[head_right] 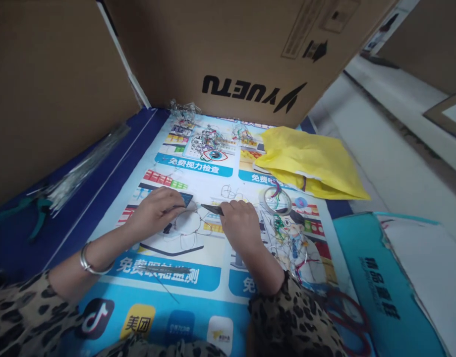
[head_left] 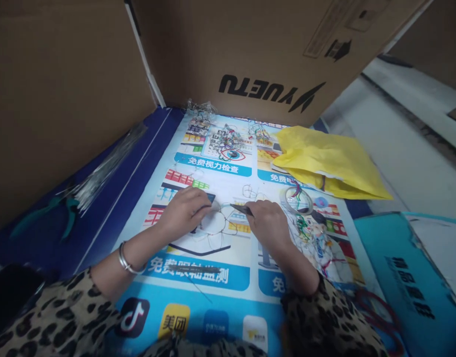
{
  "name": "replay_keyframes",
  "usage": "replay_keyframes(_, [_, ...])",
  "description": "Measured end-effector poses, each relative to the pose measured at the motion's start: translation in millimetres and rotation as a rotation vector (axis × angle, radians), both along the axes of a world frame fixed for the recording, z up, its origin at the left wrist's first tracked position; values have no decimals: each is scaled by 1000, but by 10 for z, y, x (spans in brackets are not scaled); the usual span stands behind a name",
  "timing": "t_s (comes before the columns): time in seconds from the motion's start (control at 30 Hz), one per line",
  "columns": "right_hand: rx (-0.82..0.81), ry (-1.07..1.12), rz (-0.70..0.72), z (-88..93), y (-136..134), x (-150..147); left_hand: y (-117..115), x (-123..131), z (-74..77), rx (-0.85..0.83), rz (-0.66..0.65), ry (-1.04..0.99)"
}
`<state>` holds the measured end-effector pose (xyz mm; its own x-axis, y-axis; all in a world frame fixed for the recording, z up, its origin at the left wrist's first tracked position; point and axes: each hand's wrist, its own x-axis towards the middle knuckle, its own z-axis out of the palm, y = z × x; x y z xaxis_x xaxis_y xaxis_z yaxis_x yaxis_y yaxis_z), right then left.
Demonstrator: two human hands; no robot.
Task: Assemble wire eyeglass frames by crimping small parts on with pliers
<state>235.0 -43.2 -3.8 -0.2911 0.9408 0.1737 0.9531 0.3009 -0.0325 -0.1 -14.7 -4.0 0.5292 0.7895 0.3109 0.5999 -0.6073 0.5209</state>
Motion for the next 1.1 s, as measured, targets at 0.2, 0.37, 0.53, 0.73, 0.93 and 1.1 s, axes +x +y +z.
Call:
replay_keyframes(0.2, [-33,-129,-23,36,-72,50,23,97,11,48,-8,206])
replay_keyframes(0.37, [-69,-114,-7,43,-87,52,51,194,47,20,-5,287])
replay_keyframes(0.53, [-78,-122,2,54,-94,51,43,246,14,2,0,336])
replay_keyframes(0.73, [-72,-120,-1,55,-92,49,29,249,-87,36,23,352])
replay_keyframes(0.93, [-45,-125,15,54,-89,22,-38,207,-58,43,74,351])
replay_keyframes(1.1, [33,-131,42,7,-88,-8,-121,201,-7,58,162,340])
